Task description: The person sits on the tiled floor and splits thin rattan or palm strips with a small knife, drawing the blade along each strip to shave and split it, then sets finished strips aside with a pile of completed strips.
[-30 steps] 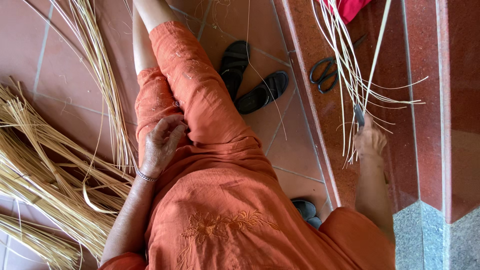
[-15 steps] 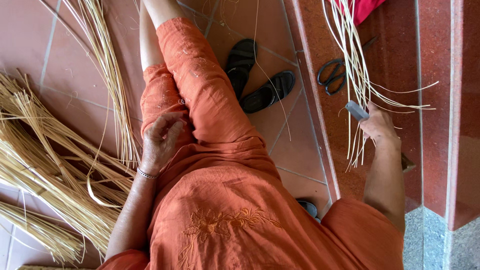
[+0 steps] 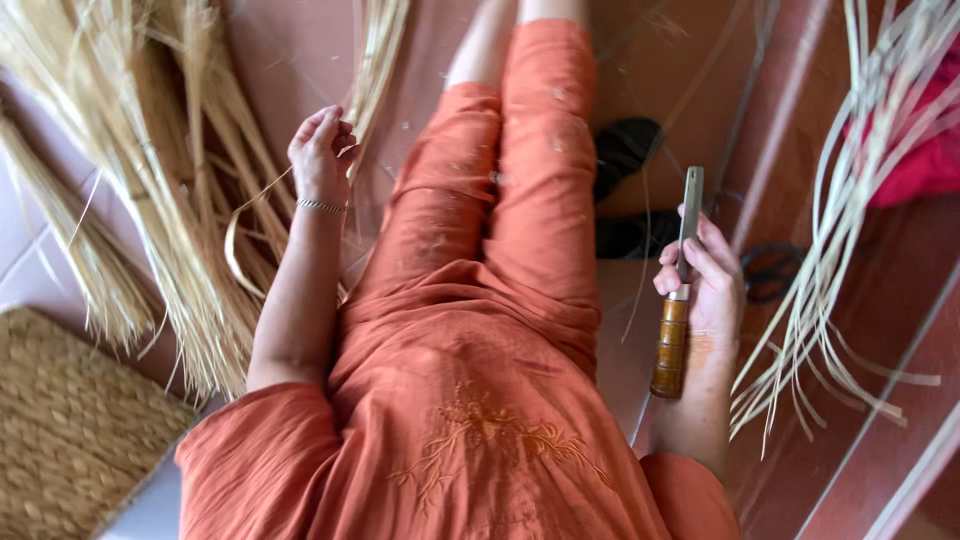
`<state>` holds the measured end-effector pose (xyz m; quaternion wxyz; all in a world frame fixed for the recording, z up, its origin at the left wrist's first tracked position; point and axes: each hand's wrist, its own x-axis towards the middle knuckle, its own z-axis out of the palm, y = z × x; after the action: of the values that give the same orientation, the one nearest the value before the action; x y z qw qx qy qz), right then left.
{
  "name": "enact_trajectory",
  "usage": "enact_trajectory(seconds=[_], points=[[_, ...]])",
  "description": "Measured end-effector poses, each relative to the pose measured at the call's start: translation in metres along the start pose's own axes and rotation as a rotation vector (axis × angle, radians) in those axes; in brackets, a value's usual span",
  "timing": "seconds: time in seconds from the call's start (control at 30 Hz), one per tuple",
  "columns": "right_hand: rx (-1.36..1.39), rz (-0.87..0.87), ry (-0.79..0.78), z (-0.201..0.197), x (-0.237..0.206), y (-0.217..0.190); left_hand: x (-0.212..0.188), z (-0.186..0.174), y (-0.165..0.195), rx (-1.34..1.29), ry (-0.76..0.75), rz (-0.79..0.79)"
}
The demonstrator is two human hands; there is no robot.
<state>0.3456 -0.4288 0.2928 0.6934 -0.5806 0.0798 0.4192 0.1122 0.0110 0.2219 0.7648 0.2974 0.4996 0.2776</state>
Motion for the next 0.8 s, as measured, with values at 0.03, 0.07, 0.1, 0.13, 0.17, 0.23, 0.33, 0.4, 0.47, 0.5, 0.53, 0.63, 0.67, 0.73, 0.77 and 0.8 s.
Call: enact_trajectory(seconds=[0.03, 0.07, 0.1, 0.13, 0.17, 0.23, 0.33, 0.4, 0.47, 0.5, 0.53, 0.63, 0.67, 0.73, 0.77, 0.8], points=[[0.024, 0.003, -0.073, 0.018, 0.016, 0.000, 0.008, -0.006, 0.001, 0.011, 0.053, 0.003], [0.051, 0.010, -0.142, 0.036, 0.031, 0.001, 0.015, -0.012, 0.002, 0.022, 0.105, 0.001], [0.094, 0.032, -0.231, 0.053, 0.046, 0.005, 0.022, -0.017, 0.003, 0.115, 0.155, 0.043], [0.139, 0.058, -0.315, 0.068, 0.062, 0.009, 0.028, -0.019, 0.003, 0.211, 0.204, 0.076], [0.186, 0.085, -0.392, 0.083, 0.071, 0.011, 0.030, -0.022, 0.005, 0.309, 0.250, 0.103], [0.255, 0.147, -0.492, 0.109, 0.104, 0.024, 0.043, -0.021, 0.002, 0.379, 0.248, 0.181], [0.328, 0.240, -0.518, 0.139, 0.136, 0.040, 0.058, -0.013, 0.003, 0.672, 0.230, 0.287], [0.328, 0.251, -0.514, 0.152, 0.154, 0.043, 0.066, -0.006, 0.008, 1.093, 0.222, 0.495], [0.288, 0.219, -0.507, 0.155, 0.155, 0.040, 0.076, 0.000, 0.015, 1.216, 0.241, 0.540], [0.283, 0.219, -0.513, 0.157, 0.156, 0.038, 0.082, 0.002, 0.018, 1.276, 0.246, 0.563], [0.280, 0.215, -0.522, 0.159, 0.158, 0.036, 0.088, 0.003, 0.021, 1.341, 0.233, 0.518], [0.254, 0.203, -0.524, 0.168, 0.162, 0.035, 0.107, 0.001, 0.025, 1.473, 0.192, 0.436], [0.244, 0.195, -0.520, 0.172, 0.163, 0.035, 0.112, -0.001, 0.025, 1.478, 0.178, 0.448], [0.223, 0.209, -0.493, 0.178, 0.163, 0.034, 0.120, -0.005, 0.022, 1.441, 0.150, 0.453], [0.212, 0.215, -0.479, 0.180, 0.162, 0.034, 0.121, -0.009, 0.019, 1.398, 0.139, 0.446], [0.195, 0.219, -0.476, 0.183, 0.162, 0.033, 0.122, -0.012, 0.018, 1.357, 0.129, 0.440]])
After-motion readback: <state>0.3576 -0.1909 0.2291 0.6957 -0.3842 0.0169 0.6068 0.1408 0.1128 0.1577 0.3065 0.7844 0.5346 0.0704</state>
